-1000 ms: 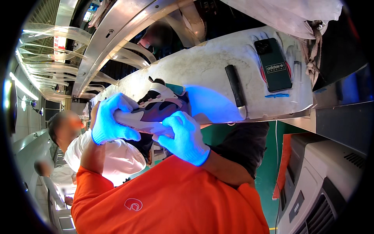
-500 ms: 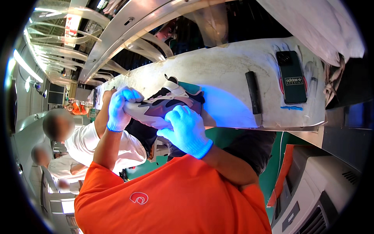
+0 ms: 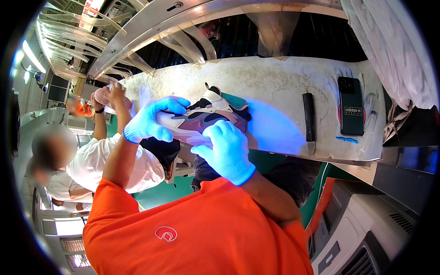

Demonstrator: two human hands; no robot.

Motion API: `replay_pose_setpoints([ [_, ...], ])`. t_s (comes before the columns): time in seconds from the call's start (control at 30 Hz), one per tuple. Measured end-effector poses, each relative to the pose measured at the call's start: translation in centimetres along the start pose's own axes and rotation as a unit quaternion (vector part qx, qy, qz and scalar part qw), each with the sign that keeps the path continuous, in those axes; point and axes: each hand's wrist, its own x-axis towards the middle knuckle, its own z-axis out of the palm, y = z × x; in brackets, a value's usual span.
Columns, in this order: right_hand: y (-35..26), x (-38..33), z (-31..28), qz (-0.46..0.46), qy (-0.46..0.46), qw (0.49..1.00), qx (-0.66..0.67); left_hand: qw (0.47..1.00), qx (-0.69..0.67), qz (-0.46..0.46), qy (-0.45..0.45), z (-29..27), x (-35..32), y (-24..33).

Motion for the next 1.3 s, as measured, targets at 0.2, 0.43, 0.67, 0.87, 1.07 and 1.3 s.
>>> replay_pose_setpoints([
  [0.2,0.5,-0.2,0.2,-0.025,0.019,0.999,0.025,1.000,-0.005,0.019,-0.006,0.2,0.1,0.3],
  [0.43,-0.2,0.5,-0.2,-0.003,0.011,1.000,0.026,1.000,-0.017,0.009,-0.007,0.2,0.1,0.5],
  [0.67,-1.2,1.0,-1.1,0.124,-0.048,0.990,0.056,1.000,0.011,0.005,0.004,0.8,0.2,2.1],
  [0.87,-1.2,1.3,-1.5,0.146,-0.055,0.986,0.064,0.998,0.054,-0.008,0.026,1.7,0.3,4.2],
  [1.07,-2.0,0.8,-2.9,0.208,-0.060,0.972,0.088,0.982,0.174,0.062,0.030,2.4,1.1,5.9],
  [1.3,-1.8,-0.1,-3.4,0.217,-0.017,0.965,0.144,0.955,0.283,0.078,0.040,3.8,1.7,9.3],
])
